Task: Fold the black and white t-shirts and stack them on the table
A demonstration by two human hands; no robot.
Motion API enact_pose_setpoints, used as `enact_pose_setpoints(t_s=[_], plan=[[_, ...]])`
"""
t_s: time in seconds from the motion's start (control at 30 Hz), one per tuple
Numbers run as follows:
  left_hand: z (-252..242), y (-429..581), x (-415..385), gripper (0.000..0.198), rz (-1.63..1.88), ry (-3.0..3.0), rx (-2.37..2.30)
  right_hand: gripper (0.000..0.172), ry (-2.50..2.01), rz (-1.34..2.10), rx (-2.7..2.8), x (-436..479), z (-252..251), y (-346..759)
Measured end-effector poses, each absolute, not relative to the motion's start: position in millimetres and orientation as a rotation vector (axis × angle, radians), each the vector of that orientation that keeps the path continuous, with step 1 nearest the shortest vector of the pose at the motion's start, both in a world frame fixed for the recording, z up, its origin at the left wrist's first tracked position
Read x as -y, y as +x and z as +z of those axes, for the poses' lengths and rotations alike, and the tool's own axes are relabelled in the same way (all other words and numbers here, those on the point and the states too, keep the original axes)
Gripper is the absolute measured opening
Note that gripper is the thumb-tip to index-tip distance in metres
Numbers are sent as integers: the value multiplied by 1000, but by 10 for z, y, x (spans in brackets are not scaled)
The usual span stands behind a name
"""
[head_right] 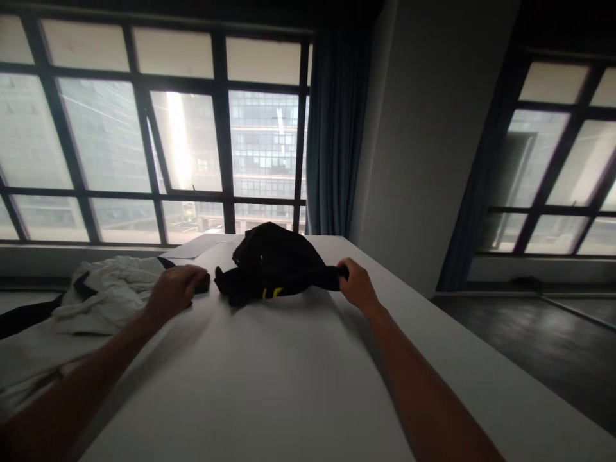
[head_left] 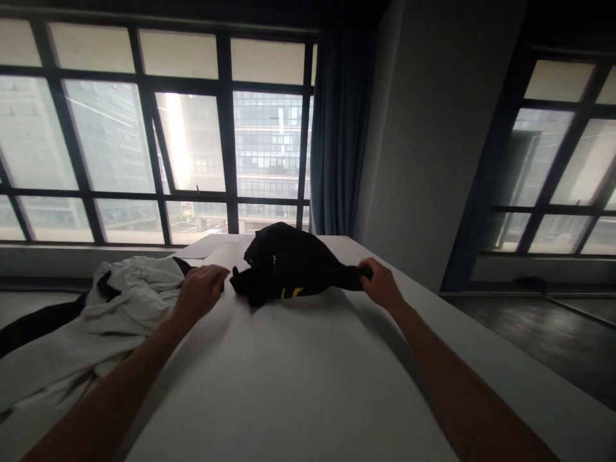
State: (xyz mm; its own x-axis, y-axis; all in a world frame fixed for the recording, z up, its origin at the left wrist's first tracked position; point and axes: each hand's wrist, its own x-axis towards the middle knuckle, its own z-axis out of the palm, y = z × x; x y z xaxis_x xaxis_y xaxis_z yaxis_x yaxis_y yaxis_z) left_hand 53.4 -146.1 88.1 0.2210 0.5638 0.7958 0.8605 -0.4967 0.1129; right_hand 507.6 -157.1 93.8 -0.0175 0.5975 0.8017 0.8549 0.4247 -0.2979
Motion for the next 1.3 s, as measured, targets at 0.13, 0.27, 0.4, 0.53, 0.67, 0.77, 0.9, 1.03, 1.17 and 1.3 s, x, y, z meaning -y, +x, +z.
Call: enact_pose_setpoints(t_s=[0.13,0.27,0.4,0.53,0.67,0.77,0.9,1.03,1.17,1.3], plan=[[339,683,1327,49,-648,-2548,1493,40,-1678,86,2063,1496,604,5237],[119,789,1222,66,-320,-2661,1742,45,-1783,173,2143,1463,477,5259],[178,760,1164,58,-345,-2565,1692,45,-1889,64,2145,1466,489,5251],[313,651,1174,43,-245,-2509,1750,35,-2007,-291,2022,1491,531,5341],[525,543,1317,34,-99,-2587,1859,31,-1980,-541,1878,1514,588,5425],[722,525,1511,21,141,-3089,1769,32,-1908,-406,1890,1523,643,5441],[839,587,1637,57,-150,-3622,1592,34,-1870,84,1945,1538,687,5523],[587,610,1467,71,-674,-3100,1652,33,-1951,265,1913,1546,652,5683],[266,553,1301,75,-347,-2885,1629,29,-2005,-102,1671,1534,644,5798],[373,545,1387,78,-162,-2923,1604,30,-1714,157,1406,1606,760,5869]])
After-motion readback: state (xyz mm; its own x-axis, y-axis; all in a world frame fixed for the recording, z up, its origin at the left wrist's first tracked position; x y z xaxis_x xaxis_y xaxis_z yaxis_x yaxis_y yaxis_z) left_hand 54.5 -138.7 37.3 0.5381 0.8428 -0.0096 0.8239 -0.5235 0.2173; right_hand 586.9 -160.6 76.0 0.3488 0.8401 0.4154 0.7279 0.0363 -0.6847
